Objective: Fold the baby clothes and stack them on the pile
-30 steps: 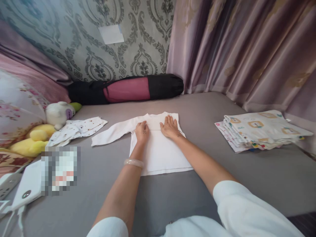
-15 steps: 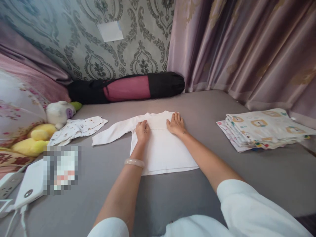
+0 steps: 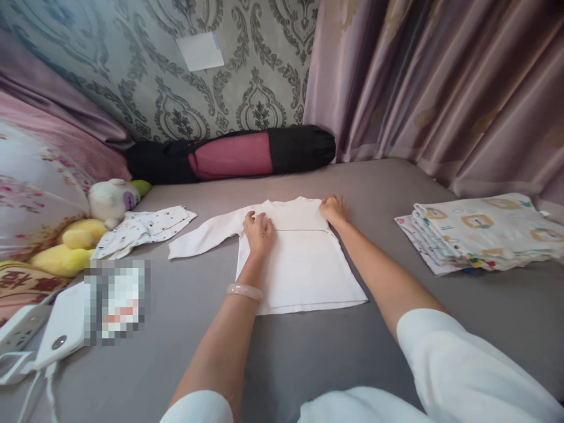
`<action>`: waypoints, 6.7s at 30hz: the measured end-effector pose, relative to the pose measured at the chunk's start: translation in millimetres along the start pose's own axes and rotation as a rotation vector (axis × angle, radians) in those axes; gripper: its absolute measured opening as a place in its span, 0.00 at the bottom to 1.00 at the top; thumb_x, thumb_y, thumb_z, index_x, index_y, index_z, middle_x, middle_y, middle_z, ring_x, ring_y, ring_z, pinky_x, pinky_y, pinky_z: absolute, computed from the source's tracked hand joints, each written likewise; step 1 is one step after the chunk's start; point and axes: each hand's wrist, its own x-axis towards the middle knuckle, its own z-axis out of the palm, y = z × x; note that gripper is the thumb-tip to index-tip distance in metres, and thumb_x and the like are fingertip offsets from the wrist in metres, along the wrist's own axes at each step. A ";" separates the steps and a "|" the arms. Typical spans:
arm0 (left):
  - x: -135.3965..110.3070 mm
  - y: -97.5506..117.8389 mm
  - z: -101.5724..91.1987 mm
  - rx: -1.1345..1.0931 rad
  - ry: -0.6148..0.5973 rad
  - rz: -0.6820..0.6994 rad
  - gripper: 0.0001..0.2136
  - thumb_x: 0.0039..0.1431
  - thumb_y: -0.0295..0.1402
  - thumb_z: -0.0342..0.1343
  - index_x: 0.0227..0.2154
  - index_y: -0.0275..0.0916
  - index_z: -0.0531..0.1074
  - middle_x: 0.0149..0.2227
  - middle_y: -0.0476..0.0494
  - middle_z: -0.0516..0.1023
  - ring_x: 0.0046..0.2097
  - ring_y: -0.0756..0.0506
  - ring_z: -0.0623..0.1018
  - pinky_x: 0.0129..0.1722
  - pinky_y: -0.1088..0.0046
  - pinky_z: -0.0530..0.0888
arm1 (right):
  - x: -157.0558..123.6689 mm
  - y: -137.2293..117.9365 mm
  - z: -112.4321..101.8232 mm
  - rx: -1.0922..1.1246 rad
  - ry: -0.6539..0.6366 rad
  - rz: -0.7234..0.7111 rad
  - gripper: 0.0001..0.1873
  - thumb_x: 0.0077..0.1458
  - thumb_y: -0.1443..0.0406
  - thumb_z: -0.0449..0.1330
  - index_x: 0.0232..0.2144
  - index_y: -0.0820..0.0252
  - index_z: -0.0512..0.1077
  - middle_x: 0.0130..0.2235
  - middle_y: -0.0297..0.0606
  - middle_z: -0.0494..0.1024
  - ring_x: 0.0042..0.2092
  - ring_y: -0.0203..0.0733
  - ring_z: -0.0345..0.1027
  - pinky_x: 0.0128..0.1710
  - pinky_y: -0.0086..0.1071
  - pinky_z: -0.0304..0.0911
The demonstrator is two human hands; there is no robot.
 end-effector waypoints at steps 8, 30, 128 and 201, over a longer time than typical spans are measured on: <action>-0.2 3.5 -2.7 0.067 -0.092 0.061 0.13 0.60 0.32 0.50 0.44 0.40 0.76 0.55 0.37 0.70 0.56 0.34 0.65 0.56 0.54 0.64 | 22.0 -2.6 4.1 0.097 -0.102 0.003 0.18 0.57 0.67 0.53 0.48 0.70 0.71 0.48 0.59 0.74 0.51 0.55 0.69 0.48 0.41 0.64; -1.7 12.1 -8.3 0.227 -0.167 0.058 0.14 0.62 0.35 0.48 0.44 0.40 0.76 0.55 0.44 0.73 0.56 0.35 0.65 0.56 0.57 0.65 | -3.6 -9.2 14.6 -0.156 0.084 -0.110 0.21 0.63 0.72 0.40 0.49 0.71 0.69 0.52 0.59 0.69 0.53 0.56 0.64 0.48 0.43 0.61; -114.8 9.4 -100.8 0.647 -0.641 0.241 0.32 0.66 0.50 0.35 0.66 0.33 0.52 0.69 0.32 0.47 0.69 0.36 0.47 0.66 0.54 0.52 | -66.3 -12.7 6.0 -0.274 -0.329 -0.580 0.35 0.66 0.52 0.34 0.67 0.63 0.51 0.70 0.49 0.43 0.70 0.53 0.35 0.65 0.51 0.34; -94.1 12.9 -124.2 0.337 -0.654 0.214 0.27 0.66 0.49 0.40 0.61 0.37 0.62 0.66 0.34 0.57 0.67 0.37 0.57 0.63 0.56 0.60 | -96.8 -145.8 88.4 -0.225 -0.284 -0.734 0.35 0.66 0.55 0.33 0.66 0.74 0.50 0.69 0.49 0.49 0.68 0.49 0.38 0.65 0.48 0.33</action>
